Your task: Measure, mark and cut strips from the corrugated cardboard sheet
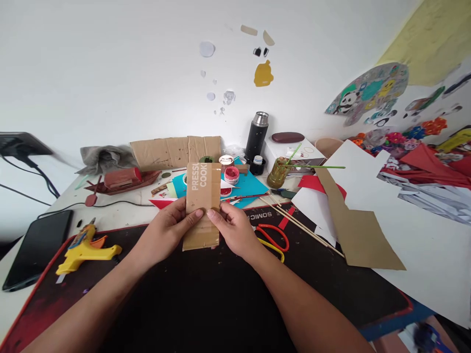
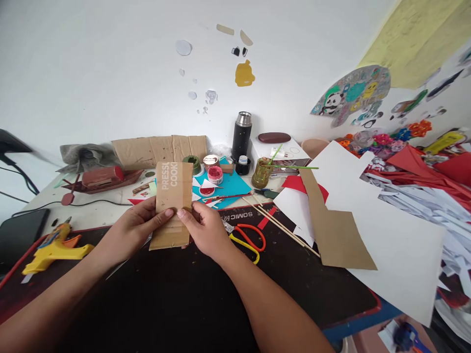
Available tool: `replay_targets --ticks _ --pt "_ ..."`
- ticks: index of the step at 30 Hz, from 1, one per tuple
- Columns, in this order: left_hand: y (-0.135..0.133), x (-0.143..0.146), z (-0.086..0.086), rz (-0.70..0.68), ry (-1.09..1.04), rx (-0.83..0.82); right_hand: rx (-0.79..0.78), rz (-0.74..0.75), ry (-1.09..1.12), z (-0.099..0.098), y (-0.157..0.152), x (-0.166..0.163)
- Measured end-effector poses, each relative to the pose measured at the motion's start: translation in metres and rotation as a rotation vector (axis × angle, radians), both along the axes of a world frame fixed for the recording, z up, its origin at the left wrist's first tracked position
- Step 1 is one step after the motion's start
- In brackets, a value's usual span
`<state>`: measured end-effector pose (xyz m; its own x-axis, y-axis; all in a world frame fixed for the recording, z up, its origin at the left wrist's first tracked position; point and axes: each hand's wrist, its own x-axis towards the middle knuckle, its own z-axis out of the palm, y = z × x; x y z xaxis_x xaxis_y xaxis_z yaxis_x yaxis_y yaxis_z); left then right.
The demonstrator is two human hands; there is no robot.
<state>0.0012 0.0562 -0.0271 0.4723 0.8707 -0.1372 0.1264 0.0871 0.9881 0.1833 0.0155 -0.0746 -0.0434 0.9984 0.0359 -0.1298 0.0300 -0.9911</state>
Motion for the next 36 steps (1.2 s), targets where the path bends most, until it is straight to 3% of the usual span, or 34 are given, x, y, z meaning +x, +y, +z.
replay_targets --ticks 8,14,23,30,36 --pt "-0.002 -0.001 -0.002 -0.007 -0.002 0.0 0.043 0.005 -0.12 0.0 -0.001 0.003" --pt "-0.005 0.008 -0.011 0.084 -0.036 0.042 0.089 -0.126 -0.248 -0.006 -0.002 -0.003" --pt "0.001 -0.004 0.005 0.074 0.188 0.206 0.059 0.04 -0.033 0.001 -0.001 0.0" --pt "-0.001 0.0 0.004 -0.032 0.1 0.092 0.057 -0.034 -0.107 -0.002 0.002 0.005" --pt "-0.004 0.002 -0.009 0.044 0.075 0.082 0.114 -0.047 -0.176 -0.007 -0.001 -0.002"
